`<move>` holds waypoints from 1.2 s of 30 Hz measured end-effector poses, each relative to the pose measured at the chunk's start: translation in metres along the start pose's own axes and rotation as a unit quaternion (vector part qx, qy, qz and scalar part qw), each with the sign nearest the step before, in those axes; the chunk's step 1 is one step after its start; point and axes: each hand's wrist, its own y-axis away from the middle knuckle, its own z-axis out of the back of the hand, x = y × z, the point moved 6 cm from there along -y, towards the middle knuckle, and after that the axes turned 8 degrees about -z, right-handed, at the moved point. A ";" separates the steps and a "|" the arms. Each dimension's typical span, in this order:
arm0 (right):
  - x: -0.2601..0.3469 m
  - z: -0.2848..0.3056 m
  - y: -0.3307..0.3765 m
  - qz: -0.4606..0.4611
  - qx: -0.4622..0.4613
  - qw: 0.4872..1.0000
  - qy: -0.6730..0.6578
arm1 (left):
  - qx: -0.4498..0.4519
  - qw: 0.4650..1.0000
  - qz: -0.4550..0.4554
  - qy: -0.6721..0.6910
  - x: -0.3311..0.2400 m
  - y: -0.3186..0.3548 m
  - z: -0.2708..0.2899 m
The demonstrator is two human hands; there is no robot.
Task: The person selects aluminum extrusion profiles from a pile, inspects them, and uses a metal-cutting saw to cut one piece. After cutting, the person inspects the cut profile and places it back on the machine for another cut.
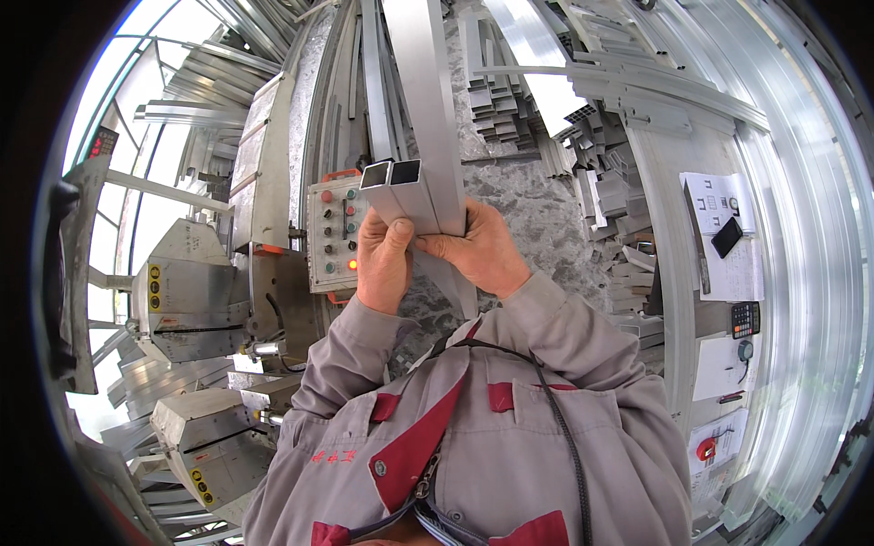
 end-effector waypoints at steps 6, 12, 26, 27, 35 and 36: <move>-0.002 -0.008 -0.001 0.000 0.006 0.999 0.037 | -0.008 1.000 0.004 0.007 -0.004 0.004 0.005; -0.005 -0.014 -0.003 -0.003 0.010 0.999 0.044 | -0.003 1.000 -0.002 -0.010 -0.008 0.006 0.012; -0.008 -0.029 -0.008 -0.010 0.034 0.998 0.059 | -0.007 0.999 0.031 -0.034 -0.007 0.013 0.029; -0.009 -0.030 -0.008 -0.020 0.032 0.997 0.060 | -0.005 0.998 0.043 -0.038 -0.006 0.014 0.031; -0.015 -0.027 -0.021 -0.051 0.105 0.979 0.170 | -0.026 0.999 0.028 -0.024 -0.015 0.005 0.038; -0.025 -0.022 -0.025 -0.090 0.100 0.973 0.189 | -0.035 0.999 0.008 -0.032 -0.021 0.000 0.039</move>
